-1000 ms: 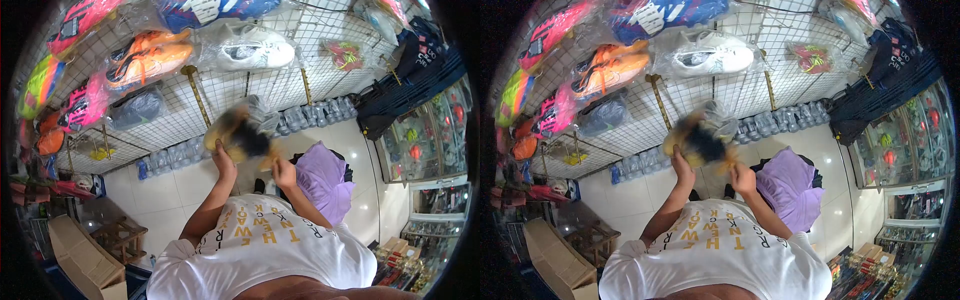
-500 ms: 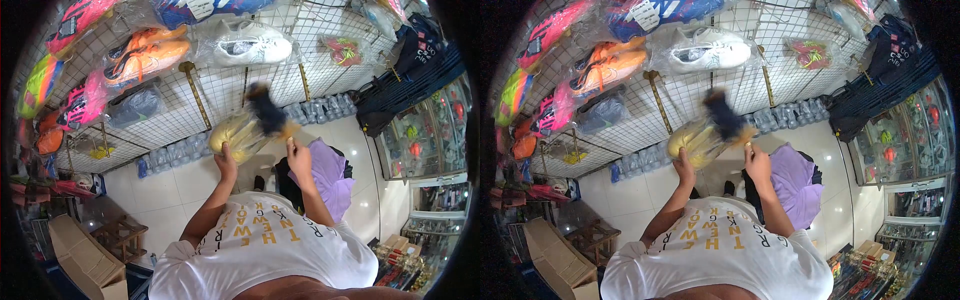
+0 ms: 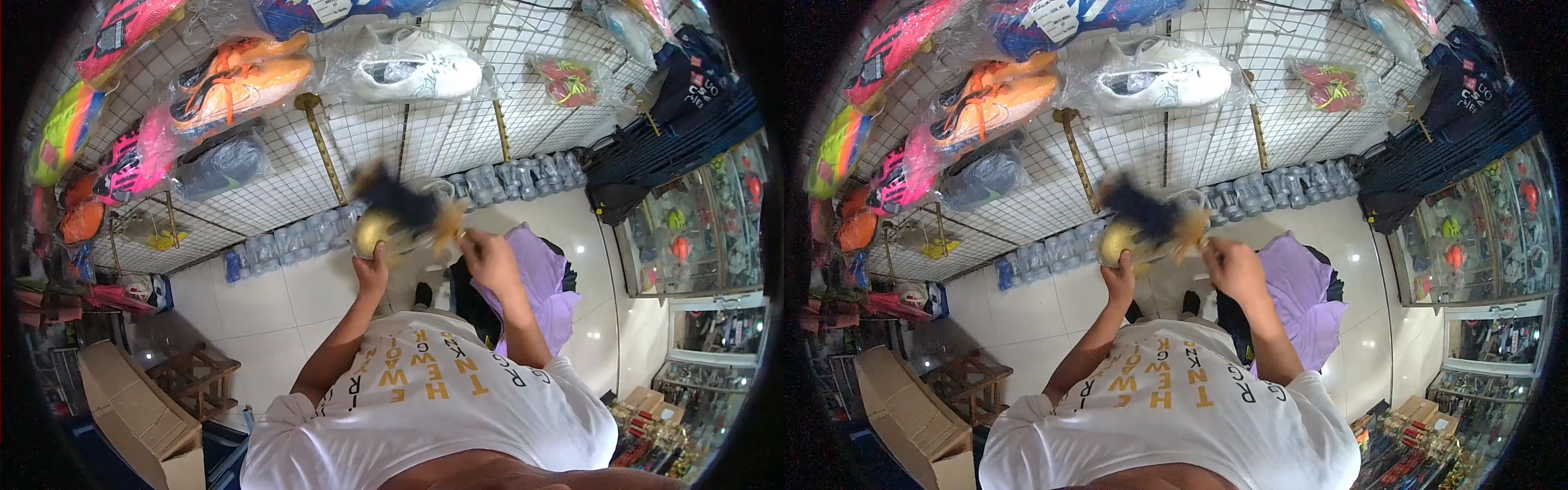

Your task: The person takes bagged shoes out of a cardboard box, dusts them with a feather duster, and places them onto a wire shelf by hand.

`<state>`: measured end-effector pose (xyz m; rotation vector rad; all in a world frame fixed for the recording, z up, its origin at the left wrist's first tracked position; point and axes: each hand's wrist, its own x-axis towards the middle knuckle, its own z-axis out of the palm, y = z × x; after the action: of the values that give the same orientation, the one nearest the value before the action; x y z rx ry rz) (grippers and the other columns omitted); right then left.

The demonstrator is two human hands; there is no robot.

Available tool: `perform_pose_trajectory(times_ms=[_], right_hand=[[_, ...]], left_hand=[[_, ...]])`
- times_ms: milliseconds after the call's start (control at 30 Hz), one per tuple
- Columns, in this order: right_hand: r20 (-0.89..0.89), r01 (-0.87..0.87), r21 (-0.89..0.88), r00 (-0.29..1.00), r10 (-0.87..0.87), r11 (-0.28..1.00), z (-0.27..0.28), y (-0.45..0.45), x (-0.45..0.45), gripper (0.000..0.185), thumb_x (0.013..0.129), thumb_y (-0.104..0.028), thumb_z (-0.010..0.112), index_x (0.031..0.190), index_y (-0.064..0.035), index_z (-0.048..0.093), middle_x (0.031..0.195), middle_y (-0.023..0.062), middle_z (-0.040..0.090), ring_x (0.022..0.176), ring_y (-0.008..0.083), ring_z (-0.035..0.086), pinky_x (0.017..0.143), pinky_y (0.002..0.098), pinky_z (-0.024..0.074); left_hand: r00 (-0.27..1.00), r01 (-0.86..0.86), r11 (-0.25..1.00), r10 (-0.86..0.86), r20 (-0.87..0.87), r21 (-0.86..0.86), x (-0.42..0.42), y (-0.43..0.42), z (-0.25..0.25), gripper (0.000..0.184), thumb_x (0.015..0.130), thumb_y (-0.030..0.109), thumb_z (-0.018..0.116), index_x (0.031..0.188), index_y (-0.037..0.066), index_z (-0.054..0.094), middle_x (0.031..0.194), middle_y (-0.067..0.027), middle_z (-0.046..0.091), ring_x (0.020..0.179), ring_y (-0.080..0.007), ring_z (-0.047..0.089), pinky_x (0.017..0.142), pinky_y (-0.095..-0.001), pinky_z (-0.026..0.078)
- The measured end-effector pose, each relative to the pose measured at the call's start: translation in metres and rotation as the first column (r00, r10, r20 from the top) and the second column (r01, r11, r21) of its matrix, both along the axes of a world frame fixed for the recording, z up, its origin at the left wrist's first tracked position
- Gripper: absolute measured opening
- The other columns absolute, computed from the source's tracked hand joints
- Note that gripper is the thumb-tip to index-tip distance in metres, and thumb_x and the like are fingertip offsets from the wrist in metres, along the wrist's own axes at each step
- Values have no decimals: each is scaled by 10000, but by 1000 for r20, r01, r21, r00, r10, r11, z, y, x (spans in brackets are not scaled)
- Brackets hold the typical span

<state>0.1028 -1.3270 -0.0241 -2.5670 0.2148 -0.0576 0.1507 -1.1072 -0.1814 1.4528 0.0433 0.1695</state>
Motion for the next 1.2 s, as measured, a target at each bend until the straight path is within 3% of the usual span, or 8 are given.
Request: perform_pose_trajectory(times_ms=[67,267,367,467,767,933,1067,1200], right_hand=[[-30,-171,99,984,175,980,6,0,-2,283,863,-335,602,854,-63,677,723,192,633,700,382,616,616,453,472],[-5,414,-184,907,-422,891,-74,-84,16,342,889,-357,563,867,-30,661,709,193,627,683,338,630,628,424,474],[-144,349,334,937,-319,875,-112,-104,17,424,923,-425,528,908,-17,642,715,104,634,672,255,608,651,378,470],[-248,305,786,952,-176,538,-137,-96,19,487,939,-483,495,1019,-16,607,864,39,618,762,174,549,722,314,452],[0,15,997,979,-202,69,-118,-47,10,322,905,-222,603,1168,-60,510,1008,11,566,922,117,540,820,251,428],[14,9,996,966,-260,86,-156,-57,18,150,886,-126,611,981,-117,495,864,-56,535,811,39,525,717,208,432],[19,-43,997,938,-347,-62,-124,-44,26,139,885,-115,615,936,-139,488,832,-61,536,760,35,531,676,214,444],[-30,-34,983,941,-337,-183,-119,-43,30,124,893,-126,610,968,-147,513,868,-38,580,766,76,580,670,242,483]], left_hand=[[999,19,1000,-19,-50,5,1,3,-1,259,895,204,610,1001,-30,572,949,-77,619,855,-174,577,792,-323,457],[995,-28,993,16,-102,-119,1,4,20,384,902,270,606,1117,-38,531,1054,-99,597,950,-176,560,843,-305,438],[972,10,931,-95,-216,-365,11,7,22,487,921,366,549,1223,-10,484,1164,-105,559,1039,-206,549,873,-344,457],[910,83,878,-259,-322,-471,16,14,11,551,929,447,487,1291,34,445,1229,-111,536,1122,-252,541,895,-408,483],[812,225,817,-458,-362,-531,7,16,29,651,891,515,540,1343,69,397,1278,-121,513,1164,-275,523,914,-447,480],[752,241,692,-576,-320,-681,10,27,36,594,922,432,509,1363,54,386,1303,-124,504,1186,-281,511,956,-446,450],[742,337,284,-667,67,-898,11,36,61,544,933,303,483,1388,32,357,1359,-138,458,1230,-293,469,1008,-427,412],[759,567,569,-641,110,-596,11,37,59,652,887,90,528,1452,36,208,1422,-147,375,1275,-262,407,1060,-377,349]])
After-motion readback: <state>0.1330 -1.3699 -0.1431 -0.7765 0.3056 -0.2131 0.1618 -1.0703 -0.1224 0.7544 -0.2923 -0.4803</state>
